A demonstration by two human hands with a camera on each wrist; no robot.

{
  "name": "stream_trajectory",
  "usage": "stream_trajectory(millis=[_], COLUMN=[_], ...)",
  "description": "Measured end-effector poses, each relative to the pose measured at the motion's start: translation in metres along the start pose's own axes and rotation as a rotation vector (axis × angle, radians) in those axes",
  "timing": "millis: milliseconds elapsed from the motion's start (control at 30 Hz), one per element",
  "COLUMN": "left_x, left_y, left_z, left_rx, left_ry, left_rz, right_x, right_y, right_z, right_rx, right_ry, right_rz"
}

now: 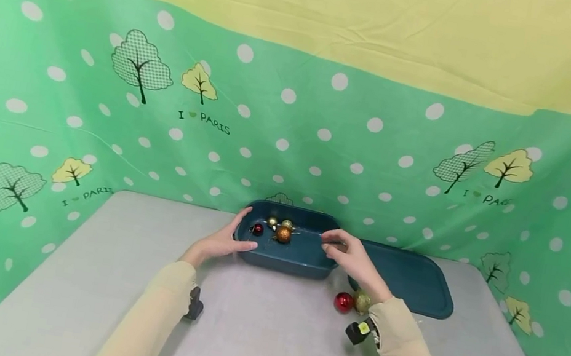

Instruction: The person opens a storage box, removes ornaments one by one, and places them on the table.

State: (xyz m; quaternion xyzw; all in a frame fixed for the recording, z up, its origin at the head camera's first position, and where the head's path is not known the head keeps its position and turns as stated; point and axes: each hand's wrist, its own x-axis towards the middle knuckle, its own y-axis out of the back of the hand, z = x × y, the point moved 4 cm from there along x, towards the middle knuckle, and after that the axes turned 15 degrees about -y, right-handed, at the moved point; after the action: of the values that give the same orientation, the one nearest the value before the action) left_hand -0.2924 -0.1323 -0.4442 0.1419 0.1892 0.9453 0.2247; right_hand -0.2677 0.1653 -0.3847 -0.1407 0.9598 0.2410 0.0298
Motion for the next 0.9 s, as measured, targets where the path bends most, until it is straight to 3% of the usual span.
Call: stream_trajectory(millis=[100,300,500,900], left_x=[0.002,0.001,-0.001,0.000], left_y=[-0.001,0.000,-0.001,0.000], left_z=[-0.009,-0.006,-0.005,-0.008], left_rx=[0.010,0.021,0.017,-0.005], left_ry=[-0.006,-0.009,0.004,0.005], left_rz=[0.016,0.024,0.023,0.032], right_x=[0.011,0.024,0.036,0.059], right_y=[-0.009,-0.025,-0.038,-0.056], right_z=[0.004,0.001,-0.002,-0.005], right_rx=[0.001,0.004,0.018,-0.114], right_ry=[-0.013,-0.046,-0.018,-0.004], right_rz=[0.005,0.002,-0.008,0.007])
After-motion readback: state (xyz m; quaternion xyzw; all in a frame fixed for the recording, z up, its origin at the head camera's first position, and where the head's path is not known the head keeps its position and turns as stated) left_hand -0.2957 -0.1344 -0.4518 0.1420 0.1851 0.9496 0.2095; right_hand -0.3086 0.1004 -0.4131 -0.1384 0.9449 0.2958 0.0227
